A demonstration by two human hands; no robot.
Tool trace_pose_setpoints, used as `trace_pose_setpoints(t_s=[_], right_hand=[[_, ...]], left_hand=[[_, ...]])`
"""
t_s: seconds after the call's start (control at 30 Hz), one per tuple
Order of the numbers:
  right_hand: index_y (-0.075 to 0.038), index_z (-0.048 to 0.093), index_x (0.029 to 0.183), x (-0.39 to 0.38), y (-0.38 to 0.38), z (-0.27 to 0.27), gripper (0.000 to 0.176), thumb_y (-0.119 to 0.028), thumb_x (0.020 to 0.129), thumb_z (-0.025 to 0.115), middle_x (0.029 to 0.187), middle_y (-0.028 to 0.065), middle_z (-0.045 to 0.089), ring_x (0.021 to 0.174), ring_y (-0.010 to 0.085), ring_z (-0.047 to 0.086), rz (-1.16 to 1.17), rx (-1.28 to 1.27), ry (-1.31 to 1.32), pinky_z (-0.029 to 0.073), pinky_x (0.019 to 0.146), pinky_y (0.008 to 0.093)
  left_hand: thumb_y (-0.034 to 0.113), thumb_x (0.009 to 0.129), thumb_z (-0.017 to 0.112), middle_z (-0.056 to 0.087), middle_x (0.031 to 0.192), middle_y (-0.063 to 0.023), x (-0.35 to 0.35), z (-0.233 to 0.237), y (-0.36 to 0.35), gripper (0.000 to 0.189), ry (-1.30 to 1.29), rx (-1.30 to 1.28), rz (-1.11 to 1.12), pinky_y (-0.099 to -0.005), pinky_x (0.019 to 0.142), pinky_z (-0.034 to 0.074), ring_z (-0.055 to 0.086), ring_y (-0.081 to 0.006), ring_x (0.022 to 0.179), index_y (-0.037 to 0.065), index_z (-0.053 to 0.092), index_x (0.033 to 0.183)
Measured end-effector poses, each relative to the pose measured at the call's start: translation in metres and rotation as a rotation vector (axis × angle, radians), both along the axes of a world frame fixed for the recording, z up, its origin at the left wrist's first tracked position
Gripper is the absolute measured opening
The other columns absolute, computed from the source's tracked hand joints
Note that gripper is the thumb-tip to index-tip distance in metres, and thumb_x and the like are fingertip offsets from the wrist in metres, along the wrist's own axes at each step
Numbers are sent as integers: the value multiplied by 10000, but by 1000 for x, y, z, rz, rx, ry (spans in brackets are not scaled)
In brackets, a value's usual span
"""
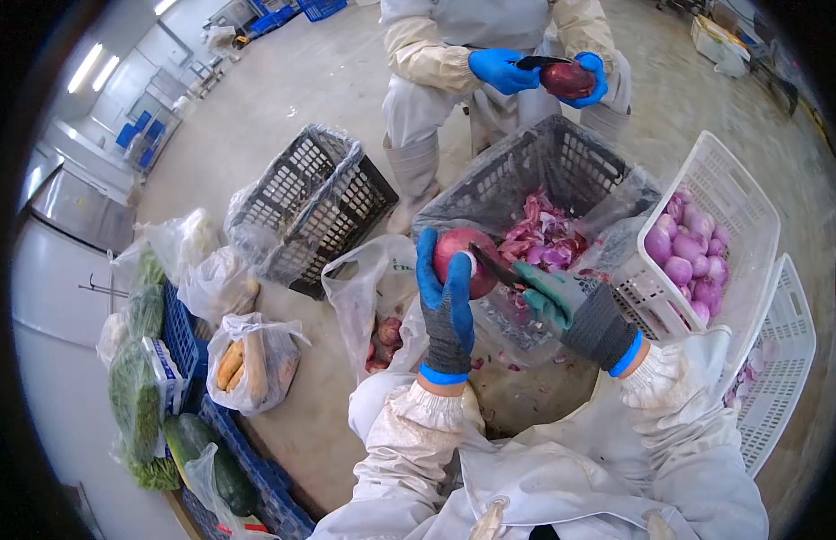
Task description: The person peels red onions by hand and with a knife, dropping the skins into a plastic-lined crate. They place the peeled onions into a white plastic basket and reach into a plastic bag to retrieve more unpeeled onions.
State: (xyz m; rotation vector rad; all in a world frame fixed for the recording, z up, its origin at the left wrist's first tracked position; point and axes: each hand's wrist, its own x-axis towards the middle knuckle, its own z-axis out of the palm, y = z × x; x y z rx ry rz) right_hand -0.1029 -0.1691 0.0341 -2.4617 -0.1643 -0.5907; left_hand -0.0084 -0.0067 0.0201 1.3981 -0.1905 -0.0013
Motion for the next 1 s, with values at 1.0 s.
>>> trace_pose_setpoints(t_s=[1.0], right_hand=[[-106, 497, 1339, 19, -17, -10, 410, -268, 964, 526, 700, 0, 586, 530, 50, 516, -46, 1065, 326, 436, 473, 204]], left_hand=[[237, 883, 588, 428, 1366, -138, -5, -11, -4, 600, -239, 93, -192, -339, 1062, 317, 432, -229, 1230, -19, 372, 1380]])
